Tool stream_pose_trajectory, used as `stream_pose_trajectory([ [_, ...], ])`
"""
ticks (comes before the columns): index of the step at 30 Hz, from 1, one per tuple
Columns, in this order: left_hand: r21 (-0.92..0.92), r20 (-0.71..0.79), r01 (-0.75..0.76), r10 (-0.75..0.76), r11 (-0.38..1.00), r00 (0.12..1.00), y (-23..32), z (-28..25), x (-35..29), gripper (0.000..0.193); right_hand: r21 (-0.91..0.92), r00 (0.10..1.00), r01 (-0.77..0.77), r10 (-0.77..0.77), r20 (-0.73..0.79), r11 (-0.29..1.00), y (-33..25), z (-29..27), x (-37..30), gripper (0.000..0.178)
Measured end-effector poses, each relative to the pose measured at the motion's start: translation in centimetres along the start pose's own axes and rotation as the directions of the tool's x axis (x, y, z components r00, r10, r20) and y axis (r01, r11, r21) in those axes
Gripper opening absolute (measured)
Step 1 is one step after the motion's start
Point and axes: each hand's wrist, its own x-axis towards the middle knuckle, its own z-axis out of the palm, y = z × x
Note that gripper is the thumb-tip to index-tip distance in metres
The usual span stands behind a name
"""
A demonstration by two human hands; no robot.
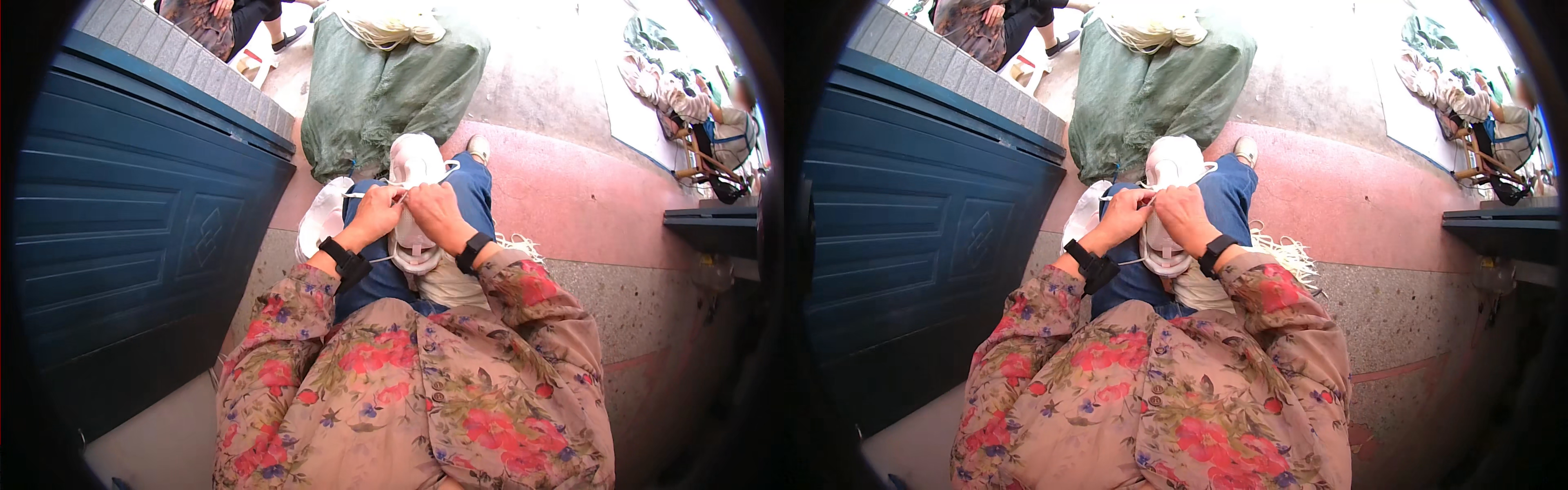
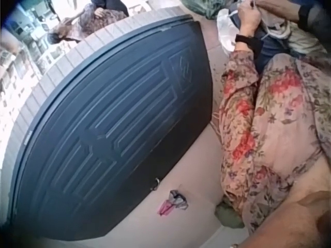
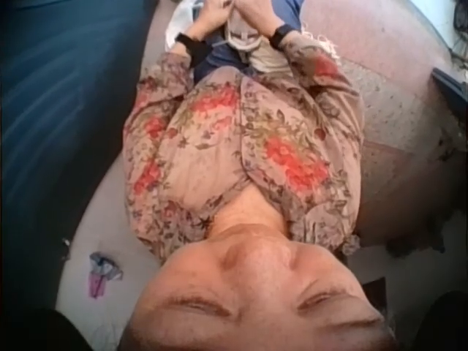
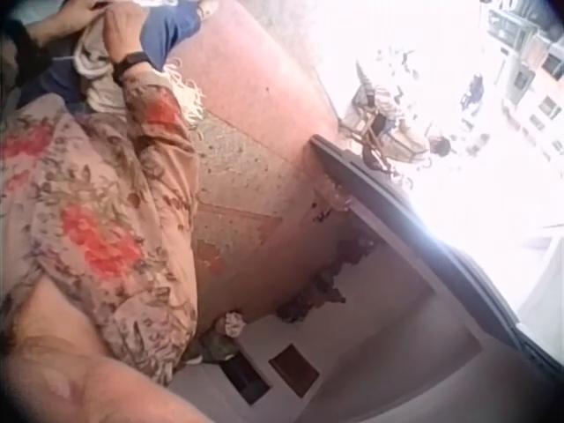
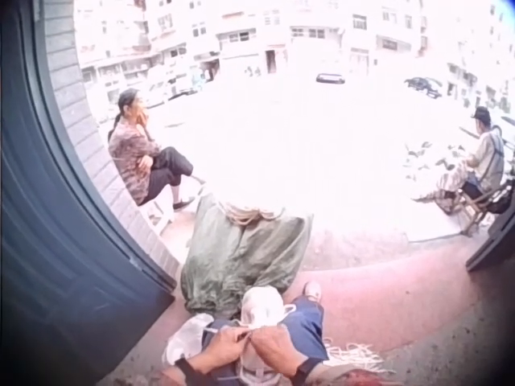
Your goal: The recorder is lacing and organizing white shoes, pulling long white laces through the eyelets and bundle-tying materials.
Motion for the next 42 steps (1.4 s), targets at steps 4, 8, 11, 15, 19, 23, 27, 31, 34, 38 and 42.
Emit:
stream_pose_trajectory([
  [4, 0.118, -0.047, -0.032, 0.038, 0.993, 0.998, -0.5, 0.5, 0.0, 0.023, -0.125, 0.992, 0.126, -0.127, -0.001, 0.984, 0.4, -0.1, 0.7, 0.008],
  [8, 0.287, -0.083, -0.327, 0.364, 0.9, 0.928, 1.8, 0.5, -2.0, 0.026, 0.183, 0.99, 0.095, -0.112, 0.085, 0.979, 0.7, -3.9, -3.2, 0.012],
  [11, 0.288, -0.071, -0.423, 0.459, 0.859, 0.885, 1.9, 1.0, -1.9, 0.02, 0.404, 0.996, -0.074, 0.05, 0.07, 0.912, 1.3, -4.7, -3.9, 0.02],
  [15, -0.081, -0.189, -0.117, 0.1, 0.99, 0.977, 1.6, 1.5, 1.0, 0.017, 0.723, 0.952, -0.222, 0.306, 0.015, 0.655, 2.7, -2.9, -2.3, 0.021],
  [19, -0.269, -0.172, 0.064, -0.113, 0.961, 0.979, 2.0, 1.3, 1.7, 0.021, 0.844, 0.87, -0.39, 0.446, 0.208, 0.368, 3.1, -2.2, -0.6, 0.021],
  [23, -0.193, -0.234, 0.002, -0.049, 0.981, 0.971, 2.3, 1.3, 1.4, 0.021, 0.91, 0.881, -0.243, 0.469, 0.063, 0.335, 2.2, -2.2, 0.2, 0.021],
  [27, -0.115, -0.228, -0.012, -0.014, 0.993, 0.974, 2.3, 1.3, 1.2, 0.021, 0.957, 0.865, -0.241, 0.483, 0.136, 0.163, 1.7, -1.4, 0.5, 0.021],
  [31, -0.092, -0.207, -0.03, 0.011, 0.995, 0.978, 2.6, 1.0, 1.1, 0.02, 0.933, 0.875, -0.301, 0.447, 0.187, 0.198, 2.0, -1.5, 0.6, 0.021],
  [34, -0.041, -0.105, -0.021, 0.016, 0.999, 0.994, 2.2, 0.5, 1.3, 0.018, 0.941, 0.872, -0.279, 0.461, 0.164, 0.193, 1.9, -1.3, 0.4, 0.021],
  [38, 0.286, -0.181, -0.2, 0.257, 0.937, 0.949, -0.2, 0.2, 2.6, 0.015, 0.968, 0.871, -0.162, 0.488, 0.05, 0.19, 1.9, -1.5, 0.2, 0.02],
  [42, 0.482, 0.115, -0.237, 0.208, 0.844, 0.971, 1.0, -0.5, 4.3, 0.011, 0.993, 0.895, -0.117, 0.433, 0.112, -0.016, 1.8, -2.3, -0.3, 0.02],
])
